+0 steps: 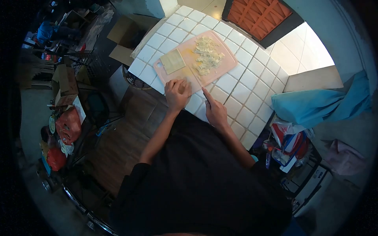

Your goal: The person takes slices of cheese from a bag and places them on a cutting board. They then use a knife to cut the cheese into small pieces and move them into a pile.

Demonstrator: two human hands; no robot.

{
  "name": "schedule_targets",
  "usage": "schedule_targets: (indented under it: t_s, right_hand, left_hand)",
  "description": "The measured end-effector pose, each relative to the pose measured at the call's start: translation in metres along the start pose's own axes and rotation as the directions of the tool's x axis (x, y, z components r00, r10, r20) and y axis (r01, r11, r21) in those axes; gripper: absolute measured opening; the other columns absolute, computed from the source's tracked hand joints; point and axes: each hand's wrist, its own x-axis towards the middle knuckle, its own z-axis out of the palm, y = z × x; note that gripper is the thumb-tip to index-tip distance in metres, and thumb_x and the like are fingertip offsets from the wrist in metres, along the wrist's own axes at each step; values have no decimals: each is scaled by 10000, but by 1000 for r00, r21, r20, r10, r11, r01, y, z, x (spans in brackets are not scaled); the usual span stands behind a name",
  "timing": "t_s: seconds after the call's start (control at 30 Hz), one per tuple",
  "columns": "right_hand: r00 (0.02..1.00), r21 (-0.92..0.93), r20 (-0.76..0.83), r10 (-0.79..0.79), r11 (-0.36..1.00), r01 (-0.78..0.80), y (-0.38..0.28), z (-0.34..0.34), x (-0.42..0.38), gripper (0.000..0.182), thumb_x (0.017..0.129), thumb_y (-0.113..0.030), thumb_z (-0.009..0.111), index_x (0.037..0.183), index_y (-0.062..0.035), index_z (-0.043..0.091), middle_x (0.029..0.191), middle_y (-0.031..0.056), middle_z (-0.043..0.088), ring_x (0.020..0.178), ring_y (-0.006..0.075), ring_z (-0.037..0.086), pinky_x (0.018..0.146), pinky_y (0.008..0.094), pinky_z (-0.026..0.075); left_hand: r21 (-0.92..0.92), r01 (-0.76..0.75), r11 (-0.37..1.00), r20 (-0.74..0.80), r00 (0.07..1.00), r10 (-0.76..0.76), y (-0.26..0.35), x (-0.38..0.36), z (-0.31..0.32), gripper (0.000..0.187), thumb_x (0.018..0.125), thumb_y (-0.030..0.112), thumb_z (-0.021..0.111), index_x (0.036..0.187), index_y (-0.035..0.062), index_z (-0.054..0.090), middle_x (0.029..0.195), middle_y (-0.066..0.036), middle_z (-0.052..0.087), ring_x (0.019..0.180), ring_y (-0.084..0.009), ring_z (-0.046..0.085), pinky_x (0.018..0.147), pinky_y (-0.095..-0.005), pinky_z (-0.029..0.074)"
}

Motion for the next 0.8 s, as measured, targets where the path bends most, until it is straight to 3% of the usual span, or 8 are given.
schedule_targets:
  t_s: [0.07, 0.23, 0.33, 0.37, 0.43, 0.67, 0.73, 0.8]
  right_hand:
    - [999, 24, 1, -40, 999, 40, 2, 1, -5, 573, 989, -131, 539, 1534, -280, 444, 955, 210, 710, 895, 391, 693, 804, 491, 533]
    - [988, 48, 112, -103, 994, 98, 0, 7, -15, 596, 976, -91, 547, 1534, -271, 441, 1250, 199, 681, 1086, 398, 670, 914, 475, 528]
    - [985, -35, 164, -46, 998, 52, -1, 11, -12, 604, 971, -82, 545, 1534, -272, 438, 1312, 187, 656, 1139, 393, 652, 939, 479, 526]
    - [985, -37, 164, -42, 998, 49, -1, 13, -11, 604, 971, -82, 545, 1534, -272, 438, 1312, 187, 656, 1139, 393, 652, 939, 479, 526]
    - [986, -23, 102, -132, 991, 135, 2, 17, -10, 635, 975, -118, 544, 1560, -303, 381, 938, 230, 709, 891, 413, 692, 801, 511, 529]
    - [982, 37, 98, -162, 986, 160, 17, 4, -16, 609, 970, -118, 548, 1539, -297, 424, 1046, 230, 718, 942, 423, 691, 831, 510, 531]
    - [996, 72, 83, -37, 997, 31, 8, -1, -7, 595, 967, -111, 554, 1525, -289, 450, 1106, 226, 715, 976, 429, 687, 858, 497, 533]
    - [997, 115, 45, -58, 992, 53, 8, 4, -1, 592, 968, -108, 556, 1522, -288, 454, 1114, 227, 713, 989, 427, 685, 867, 491, 533]
  left_hand:
    - [2, 3, 1000, -17, 1000, -3, -3, -4, -5, 224, 822, 175, 776, 998, 44, 730, 983, -106, 603, 976, -314, 577, 876, -435, 470]
    - [-22, -19, 1000, -30, 999, 18, -12, -12, -6, 172, 788, 117, 790, 927, 37, 727, 981, -100, 603, 971, -317, 574, 869, -442, 470]
    - [-26, -23, 999, -50, 999, 21, -12, -11, -4, 155, 780, 108, 791, 903, 40, 725, 976, -93, 605, 969, -314, 576, 868, -442, 470]
    - [-29, -21, 999, -48, 999, 20, -12, -11, -4, 155, 780, 108, 791, 903, 40, 725, 976, -93, 605, 969, -314, 576, 868, -442, 470]
    - [-3, -26, 1000, -44, 999, 26, -10, -12, -5, 148, 775, 103, 792, 893, 46, 724, 971, -85, 609, 964, -312, 579, 871, -442, 470]
    - [-3, -1, 1000, -74, 997, 0, -7, -9, -2, 128, 781, 122, 796, 880, 66, 738, 964, -78, 617, 951, -295, 585, 858, -439, 466]
    - [24, 26, 999, 3, 1000, -26, 1, -1, -4, 116, 802, 141, 785, 892, 77, 748, 956, -82, 626, 952, -284, 593, 859, -433, 466]
    - [21, 59, 998, 16, 998, -59, 6, 2, 0, 122, 809, 148, 781, 903, 76, 748, 948, -83, 628, 952, -285, 595, 862, -432, 467]
